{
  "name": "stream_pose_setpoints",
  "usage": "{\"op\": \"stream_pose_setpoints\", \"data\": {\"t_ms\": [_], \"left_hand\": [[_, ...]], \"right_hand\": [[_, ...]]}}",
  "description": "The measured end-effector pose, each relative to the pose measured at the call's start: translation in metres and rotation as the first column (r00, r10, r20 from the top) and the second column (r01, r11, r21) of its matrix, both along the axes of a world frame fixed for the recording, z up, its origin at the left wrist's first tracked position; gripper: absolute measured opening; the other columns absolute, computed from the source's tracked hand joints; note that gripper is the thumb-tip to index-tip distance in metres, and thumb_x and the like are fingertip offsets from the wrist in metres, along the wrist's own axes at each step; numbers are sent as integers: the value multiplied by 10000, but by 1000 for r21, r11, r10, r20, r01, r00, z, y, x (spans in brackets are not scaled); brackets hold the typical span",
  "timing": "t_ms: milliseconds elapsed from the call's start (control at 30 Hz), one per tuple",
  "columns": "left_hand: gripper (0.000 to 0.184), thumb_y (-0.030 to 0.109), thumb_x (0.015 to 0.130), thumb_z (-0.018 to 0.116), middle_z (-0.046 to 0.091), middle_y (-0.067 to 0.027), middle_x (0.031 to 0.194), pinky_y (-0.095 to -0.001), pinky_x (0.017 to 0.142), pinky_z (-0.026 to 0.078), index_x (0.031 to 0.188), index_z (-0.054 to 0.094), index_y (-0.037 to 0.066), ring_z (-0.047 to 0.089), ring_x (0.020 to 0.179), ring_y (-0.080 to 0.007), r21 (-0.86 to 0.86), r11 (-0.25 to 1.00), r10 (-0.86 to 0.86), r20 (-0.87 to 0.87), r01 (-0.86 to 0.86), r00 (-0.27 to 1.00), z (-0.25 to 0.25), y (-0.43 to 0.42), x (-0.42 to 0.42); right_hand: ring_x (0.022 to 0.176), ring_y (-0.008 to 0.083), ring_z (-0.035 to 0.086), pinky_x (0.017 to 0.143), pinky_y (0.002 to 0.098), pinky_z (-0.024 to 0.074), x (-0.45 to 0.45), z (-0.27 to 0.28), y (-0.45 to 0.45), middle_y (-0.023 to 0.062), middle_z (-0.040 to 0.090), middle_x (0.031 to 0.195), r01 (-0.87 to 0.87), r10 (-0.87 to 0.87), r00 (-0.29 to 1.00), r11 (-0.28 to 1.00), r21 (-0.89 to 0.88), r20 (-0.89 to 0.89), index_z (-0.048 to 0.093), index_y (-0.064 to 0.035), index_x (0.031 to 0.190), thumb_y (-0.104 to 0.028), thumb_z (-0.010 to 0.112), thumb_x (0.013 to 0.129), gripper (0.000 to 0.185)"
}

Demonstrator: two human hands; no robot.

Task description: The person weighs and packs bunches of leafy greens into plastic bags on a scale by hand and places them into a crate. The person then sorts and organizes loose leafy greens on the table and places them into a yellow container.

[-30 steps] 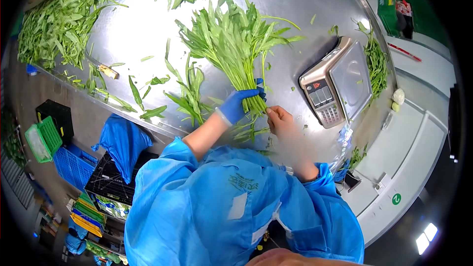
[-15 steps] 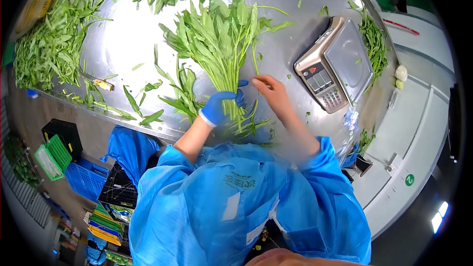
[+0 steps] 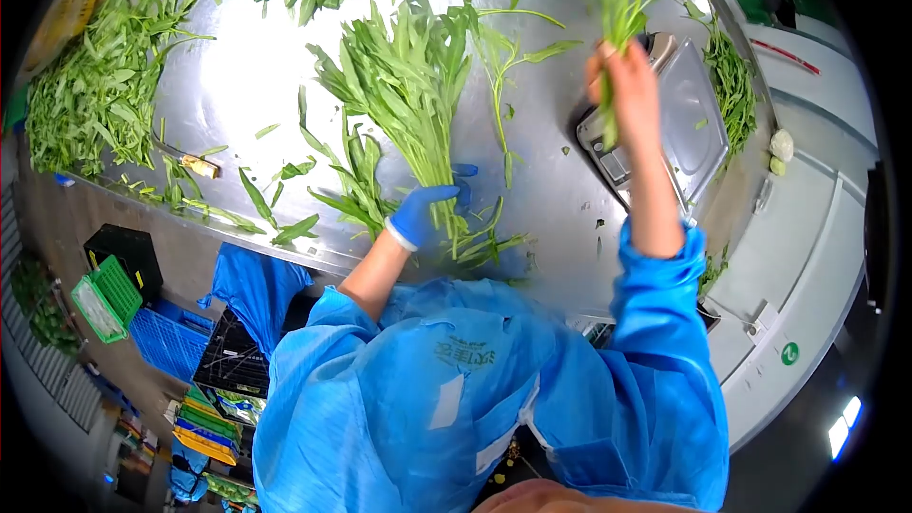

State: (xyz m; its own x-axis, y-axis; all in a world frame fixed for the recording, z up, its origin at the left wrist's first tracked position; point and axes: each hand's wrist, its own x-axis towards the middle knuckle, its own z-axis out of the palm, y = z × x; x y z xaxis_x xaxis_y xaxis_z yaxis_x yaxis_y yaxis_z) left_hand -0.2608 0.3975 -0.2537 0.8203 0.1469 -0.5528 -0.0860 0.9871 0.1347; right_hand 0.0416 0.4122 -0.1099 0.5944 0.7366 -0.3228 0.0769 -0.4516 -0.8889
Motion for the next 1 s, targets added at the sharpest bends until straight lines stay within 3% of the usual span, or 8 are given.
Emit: {"op": "stream_pose_setpoints", "data": {"t_ms": [133,200,300,500,600,700,800,1000], "left_hand": [[532,200,819,589,469,-65,652,-295,591,336,1303,487,6,423,594,-156,55,998,33,96,-39,995,-10,-4,-1],[499,193,827,576,452,-72,624,-309,592,330,1285,497,12,411,581,-158,66,997,37,120,-45,992,-17,-6,-3],[461,182,828,572,448,-81,614,-311,594,325,1264,517,41,406,566,-167,101,991,72,114,-84,991,-32,-14,-8],[371,159,798,617,564,-102,711,-342,644,399,1127,574,-7,512,647,-203,289,950,91,113,-120,989,23,15,-3],[364,177,778,640,589,-114,703,-348,676,432,1089,603,-8,552,679,-223,406,890,164,136,-206,977,50,38,-13],[302,297,731,684,568,-115,631,-345,656,414,703,644,-1,543,649,-225,484,835,200,176,-262,964,55,62,-23],[352,187,808,627,517,-54,570,-338,580,349,1155,604,131,433,539,-190,644,679,141,357,-353,923,44,94,-15],[428,129,793,648,557,-92,769,-326,732,426,1183,510,18,521,710,-189,327,754,574,95,-570,813,17,90,-19]], "right_hand": [[712,182,628,647,299,494,86,-3,28,115,651,844,106,-95,980,993,-58,173,549,22,1156,-319,588,922,415],[831,332,643,740,407,507,96,-19,27,190,655,946,23,181,65,983,-183,981,551,38,1138,-323,616,890,443],[920,376,633,788,472,495,21,-57,8,245,633,1042,-51,428,707,825,-563,563,610,-24,1020,-367,640,825,396],[918,341,627,772,445,509,-78,-150,-58,157,645,953,-384,734,587,624,-681,341,594,-62,979,-328,637,835,305],[899,336,620,746,460,503,-85,-146,-55,125,630,913,-691,727,412,642,-332,550,566,-66,946,-255,625,832,228],[910,322,595,741,443,496,-79,-101,-15,124,591,927,-919,966,141,208,-333,214,542,-92,951,-218,686,761,270],[968,338,587,816,454,487,-47,-111,26,126,605,975,-833,802,243,461,-305,546,561,-88,1009,-201,693,762,302],[1233,371,450,1036,453,375,20,-86,178,195,470,1334,-599,521,233,742,-301,821,411,-31,1332,-220,797,651,805]]}}
